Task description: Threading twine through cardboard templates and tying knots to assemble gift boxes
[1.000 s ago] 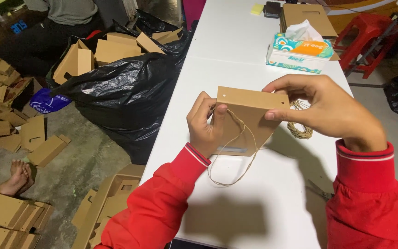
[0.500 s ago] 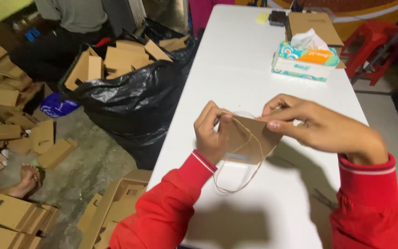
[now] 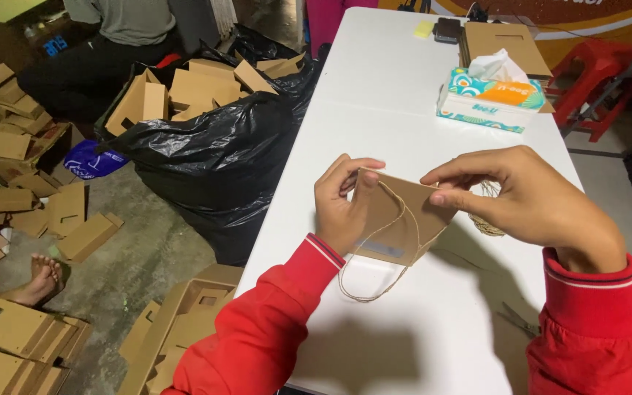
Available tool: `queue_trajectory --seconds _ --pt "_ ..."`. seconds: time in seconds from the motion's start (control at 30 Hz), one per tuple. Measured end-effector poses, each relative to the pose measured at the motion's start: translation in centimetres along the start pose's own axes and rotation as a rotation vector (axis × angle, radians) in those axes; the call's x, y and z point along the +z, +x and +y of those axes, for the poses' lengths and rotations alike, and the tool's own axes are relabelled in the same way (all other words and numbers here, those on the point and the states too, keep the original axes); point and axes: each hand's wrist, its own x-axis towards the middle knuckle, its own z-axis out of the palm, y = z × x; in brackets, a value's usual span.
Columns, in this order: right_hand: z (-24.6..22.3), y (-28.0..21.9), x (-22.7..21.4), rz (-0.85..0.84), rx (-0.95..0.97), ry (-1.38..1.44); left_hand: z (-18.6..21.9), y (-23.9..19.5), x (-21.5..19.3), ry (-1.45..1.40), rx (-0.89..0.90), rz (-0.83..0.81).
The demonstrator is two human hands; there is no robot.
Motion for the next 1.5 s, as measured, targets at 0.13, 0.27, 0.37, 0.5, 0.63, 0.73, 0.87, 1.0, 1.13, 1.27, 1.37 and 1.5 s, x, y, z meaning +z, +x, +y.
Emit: queue_trajectory --seconds 0.13,0.27,0.37,0.5,0.63,0.73,0.87,1.0,1.13,1.27,1.37,1.5 --pt "-0.5 -0.1 0.2 0.079 0.024 -0.030 0.1 0.5 -0.2 0.042 0.043 -0.023" --pt "-0.2 -0.2 0.3 0.085 -0.033 -0.048 0.1 0.4 -0.2 0.053 0.036 -0.031" --pt "-0.1 -0.1 0.3 0.097 -0.028 -0.044 -0.1 0.4 -0.2 0.053 0.026 -0.026" --pt "0.6 0.1 0.3 0.120 -0.151 -0.113 -0.2 0.4 -0.1 0.048 0.019 -0.008" --pt "0.9 0.1 0.2 0.133 -0.190 -0.159 -0.1 0.3 -0.1 0.056 0.033 -0.004" --pt "0.4 0.0 0.2 0.128 -0.169 -0.165 0.0 0.3 0.0 0.065 0.003 0.002" --pt "0.2 -0.2 0.4 0.146 -0.183 -0.173 0.0 0.4 0.0 0.068 0.035 0.004" --pt "-0.3 -0.4 0.5 0.150 -0.185 -0.227 0.0 0.4 0.1 0.064 0.015 0.008" --pt "0.3 -0.5 0.7 0.186 -0.300 -0.342 0.0 0.4 0.0 0.057 0.020 0.013" --pt "0.9 -1.0 1.1 0.301 -0.507 -0.447 0.3 0.4 0.1 0.058 0.022 0.018" --pt "-0.1 -2.2 1.3 0.492 -0.696 -0.474 0.2 0.5 0.1 0.052 0.009 0.024" --pt "-1.4 -5.2 1.8 0.694 -0.792 -0.491 -0.5 0.6 -0.2 0.065 0.057 0.032"
